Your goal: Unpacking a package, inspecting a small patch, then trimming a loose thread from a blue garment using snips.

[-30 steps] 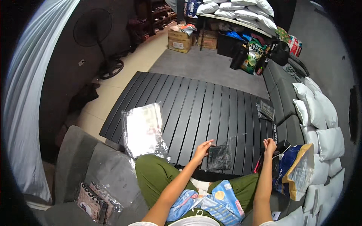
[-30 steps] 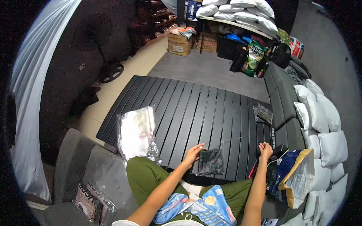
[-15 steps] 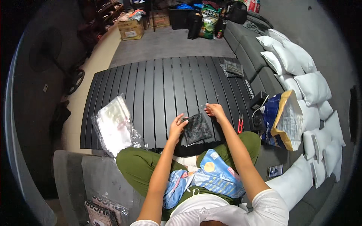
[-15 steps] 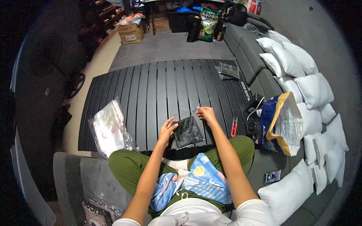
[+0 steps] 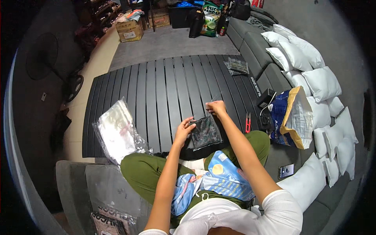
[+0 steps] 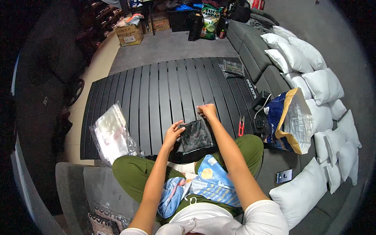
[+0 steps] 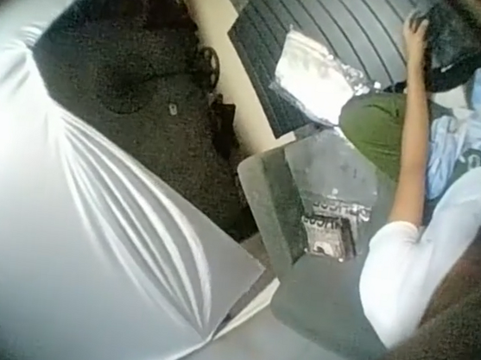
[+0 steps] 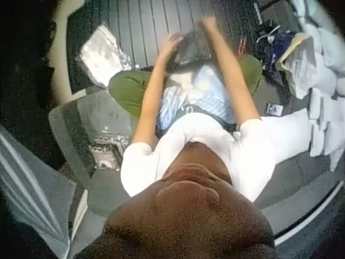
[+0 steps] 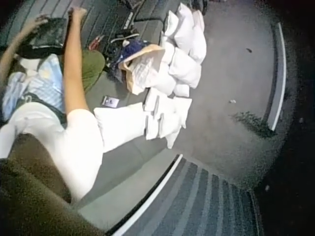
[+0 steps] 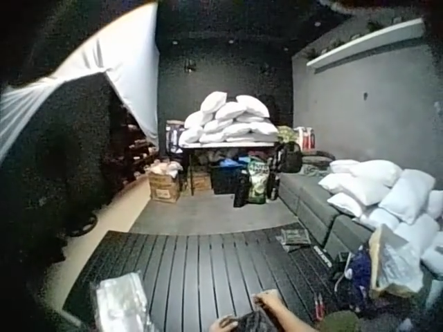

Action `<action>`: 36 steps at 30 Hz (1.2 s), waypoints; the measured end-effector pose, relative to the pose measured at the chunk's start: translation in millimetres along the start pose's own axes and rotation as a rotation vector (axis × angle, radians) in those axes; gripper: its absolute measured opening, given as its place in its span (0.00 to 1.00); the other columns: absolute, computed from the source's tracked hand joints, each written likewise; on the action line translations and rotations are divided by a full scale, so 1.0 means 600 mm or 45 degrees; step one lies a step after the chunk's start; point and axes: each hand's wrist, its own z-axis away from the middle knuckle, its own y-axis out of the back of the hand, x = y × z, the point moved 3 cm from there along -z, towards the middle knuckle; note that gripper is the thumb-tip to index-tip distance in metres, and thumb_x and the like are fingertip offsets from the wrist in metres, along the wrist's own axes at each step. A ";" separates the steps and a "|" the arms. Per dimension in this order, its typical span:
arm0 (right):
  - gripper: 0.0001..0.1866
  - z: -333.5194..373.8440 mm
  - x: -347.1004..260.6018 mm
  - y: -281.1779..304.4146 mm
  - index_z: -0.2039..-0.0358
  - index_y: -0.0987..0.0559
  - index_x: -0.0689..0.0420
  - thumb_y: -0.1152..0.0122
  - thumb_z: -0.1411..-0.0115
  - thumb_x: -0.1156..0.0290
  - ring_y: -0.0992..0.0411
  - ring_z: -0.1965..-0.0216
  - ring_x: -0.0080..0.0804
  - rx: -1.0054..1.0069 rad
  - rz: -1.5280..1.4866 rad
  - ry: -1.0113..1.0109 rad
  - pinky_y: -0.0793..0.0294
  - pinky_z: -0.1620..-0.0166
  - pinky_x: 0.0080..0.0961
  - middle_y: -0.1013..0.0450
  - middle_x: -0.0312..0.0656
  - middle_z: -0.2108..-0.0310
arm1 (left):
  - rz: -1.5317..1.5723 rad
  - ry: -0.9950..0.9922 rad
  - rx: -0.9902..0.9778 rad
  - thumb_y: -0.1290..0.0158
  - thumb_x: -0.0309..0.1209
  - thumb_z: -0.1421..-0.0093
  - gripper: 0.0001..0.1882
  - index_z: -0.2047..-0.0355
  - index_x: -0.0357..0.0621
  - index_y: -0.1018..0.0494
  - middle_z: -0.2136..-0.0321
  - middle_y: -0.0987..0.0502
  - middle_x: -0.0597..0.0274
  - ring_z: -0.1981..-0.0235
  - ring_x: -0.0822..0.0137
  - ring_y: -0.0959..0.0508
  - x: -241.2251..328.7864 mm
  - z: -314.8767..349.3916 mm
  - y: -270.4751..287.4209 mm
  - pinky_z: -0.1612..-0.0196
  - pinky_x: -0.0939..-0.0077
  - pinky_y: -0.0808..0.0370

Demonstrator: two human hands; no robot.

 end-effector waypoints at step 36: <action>0.25 0.116 -0.022 0.019 0.52 0.32 0.61 0.38 0.51 0.67 0.32 0.62 0.20 -0.875 -0.060 0.236 0.34 0.60 0.15 0.30 0.37 0.63 | 0.304 -0.268 -0.115 0.47 0.20 0.50 0.31 0.45 0.42 0.43 0.59 0.30 0.56 0.59 0.70 0.30 0.069 0.022 -0.010 0.55 0.80 0.33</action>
